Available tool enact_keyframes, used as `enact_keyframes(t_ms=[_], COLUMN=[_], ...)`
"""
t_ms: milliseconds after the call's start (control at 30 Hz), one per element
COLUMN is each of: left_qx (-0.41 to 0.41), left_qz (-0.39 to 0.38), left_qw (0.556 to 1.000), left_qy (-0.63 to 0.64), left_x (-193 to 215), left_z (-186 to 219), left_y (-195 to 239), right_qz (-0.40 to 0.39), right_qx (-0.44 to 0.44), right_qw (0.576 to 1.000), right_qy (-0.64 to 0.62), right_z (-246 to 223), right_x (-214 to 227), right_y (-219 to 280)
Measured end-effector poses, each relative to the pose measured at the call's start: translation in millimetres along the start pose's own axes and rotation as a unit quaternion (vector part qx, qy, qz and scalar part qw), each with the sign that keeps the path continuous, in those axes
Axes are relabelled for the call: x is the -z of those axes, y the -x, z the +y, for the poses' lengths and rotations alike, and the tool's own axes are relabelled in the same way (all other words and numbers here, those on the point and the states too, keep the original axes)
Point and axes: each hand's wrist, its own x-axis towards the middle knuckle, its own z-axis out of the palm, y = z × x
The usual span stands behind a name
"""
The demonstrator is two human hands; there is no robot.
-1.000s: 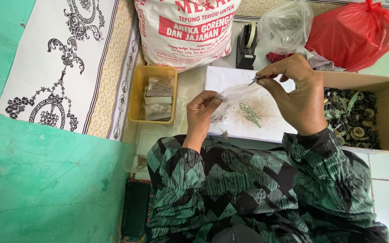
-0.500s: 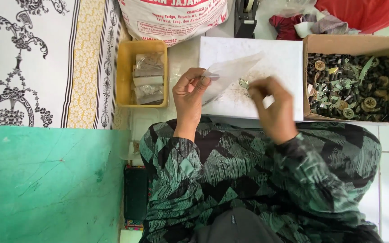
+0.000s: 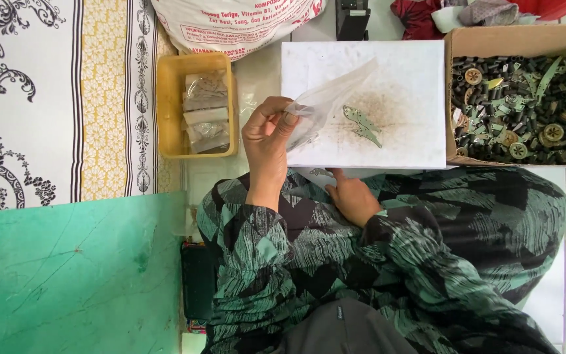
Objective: The person sorts small metal buttons from a cardboard box, places them on a white surface, and then packs them into a clear plastic bag. The person seals the bag and places it into a yellow container.
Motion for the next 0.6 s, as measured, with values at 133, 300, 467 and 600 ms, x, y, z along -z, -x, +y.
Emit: enact_keyframes(t_ms=[133,300,467,600], left_qx=[-0.002,0.005,0.004,0.000], left_qz=[-0.006,-0.019,-0.018,-0.010], left_qw=[1.000,1.000,1.000,1.000], left_qy=[0.007,0.014,0.002,-0.004], left_x=[-4.1,-22.3,-22.8,-15.1], left_z=[-0.3,11.6,11.9,7.2], left_y=[2.1,0.6,2.6,2.2], right_qz=[0.077,0.214,0.214,0.206], right_qx=[0.035,0.138,0.164,0.138], right_qw=[0.978,0.918,0.914,0.929], right_qy=[0.189,0.305,0.301,0.274], right_z=[21.3,56.6,45.3,54.0], right_x=[-51.8,-100.8,-90.3,-96.4], right_y=[-32.1,-66.2,-61.5,-58.3])
